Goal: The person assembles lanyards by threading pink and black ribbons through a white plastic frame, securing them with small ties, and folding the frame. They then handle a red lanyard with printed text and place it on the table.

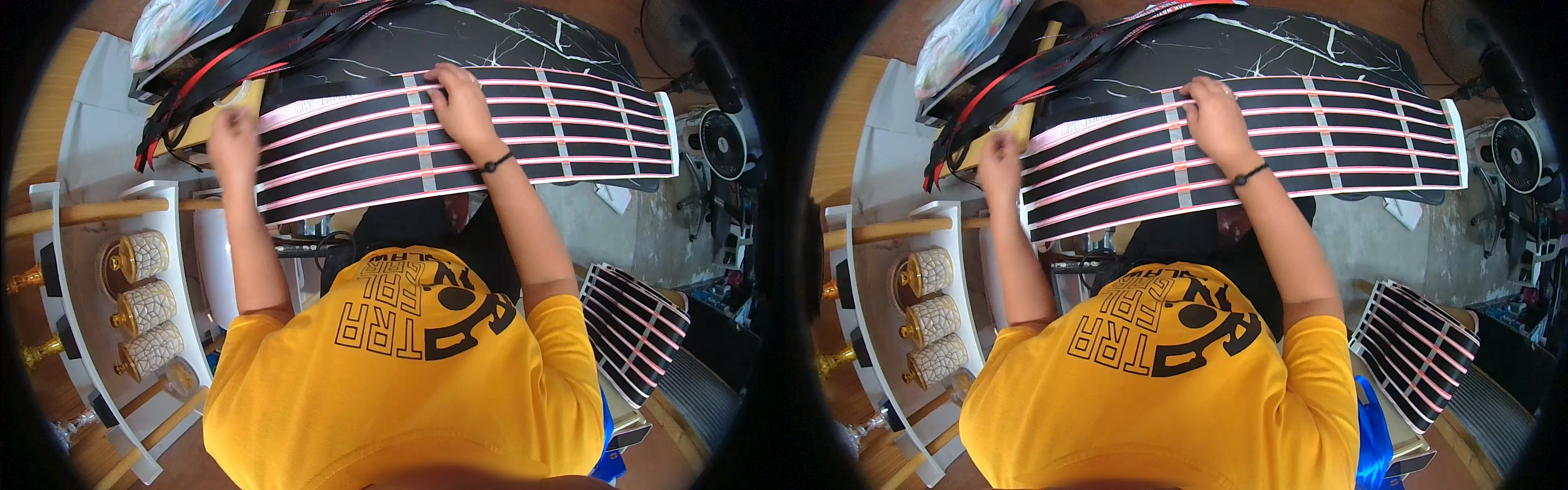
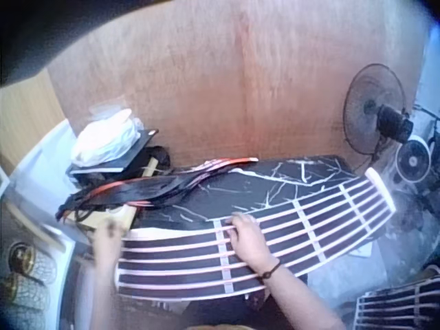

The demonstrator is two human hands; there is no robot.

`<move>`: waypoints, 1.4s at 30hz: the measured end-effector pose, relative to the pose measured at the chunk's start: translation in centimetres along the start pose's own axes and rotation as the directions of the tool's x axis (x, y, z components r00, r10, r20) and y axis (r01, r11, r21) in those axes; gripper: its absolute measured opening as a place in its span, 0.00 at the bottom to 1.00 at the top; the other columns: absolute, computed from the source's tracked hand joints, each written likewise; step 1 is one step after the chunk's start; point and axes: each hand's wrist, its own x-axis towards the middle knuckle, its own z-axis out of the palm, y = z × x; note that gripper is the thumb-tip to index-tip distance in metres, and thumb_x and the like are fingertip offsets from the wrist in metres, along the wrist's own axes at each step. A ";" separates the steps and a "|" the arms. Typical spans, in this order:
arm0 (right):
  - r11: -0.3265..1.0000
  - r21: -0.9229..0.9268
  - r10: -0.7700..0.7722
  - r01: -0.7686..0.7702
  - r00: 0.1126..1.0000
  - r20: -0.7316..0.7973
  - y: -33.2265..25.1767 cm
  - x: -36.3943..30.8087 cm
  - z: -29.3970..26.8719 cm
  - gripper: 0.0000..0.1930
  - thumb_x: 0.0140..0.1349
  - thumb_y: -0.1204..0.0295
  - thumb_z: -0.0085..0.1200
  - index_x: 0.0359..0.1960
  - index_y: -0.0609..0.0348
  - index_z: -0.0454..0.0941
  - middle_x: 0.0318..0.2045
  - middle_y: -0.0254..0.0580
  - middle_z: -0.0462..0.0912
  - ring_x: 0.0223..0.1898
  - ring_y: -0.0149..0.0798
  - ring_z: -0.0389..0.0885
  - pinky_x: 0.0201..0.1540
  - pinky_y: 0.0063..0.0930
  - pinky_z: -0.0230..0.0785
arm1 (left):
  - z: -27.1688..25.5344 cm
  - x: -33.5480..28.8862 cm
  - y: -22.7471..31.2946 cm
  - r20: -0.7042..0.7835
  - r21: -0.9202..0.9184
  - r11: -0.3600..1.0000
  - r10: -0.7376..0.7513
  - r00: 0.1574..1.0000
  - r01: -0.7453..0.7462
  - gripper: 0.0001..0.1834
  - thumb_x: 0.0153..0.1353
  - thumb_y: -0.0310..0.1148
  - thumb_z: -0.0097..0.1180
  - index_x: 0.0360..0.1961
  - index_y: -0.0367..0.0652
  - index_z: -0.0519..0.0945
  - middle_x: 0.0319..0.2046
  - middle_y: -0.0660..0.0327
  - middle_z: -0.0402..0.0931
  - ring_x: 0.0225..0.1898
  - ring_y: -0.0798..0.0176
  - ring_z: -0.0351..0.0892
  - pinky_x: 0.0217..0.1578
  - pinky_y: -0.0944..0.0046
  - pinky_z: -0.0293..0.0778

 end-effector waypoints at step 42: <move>0.998 -0.056 0.027 -0.025 0.999 0.028 1.8 1.5 1.4 0.15 0.54 0.67 0.65 0.44 0.52 0.83 0.48 0.45 0.78 0.55 0.52 0.71 0.59 0.43 0.65 | 15.7 -0.3 13.1 0.578 -0.364 0.928 0.164 0.800 0.073 0.23 0.51 0.34 0.71 0.49 0.48 0.81 0.34 0.63 0.87 0.38 0.64 0.86 0.47 0.62 0.74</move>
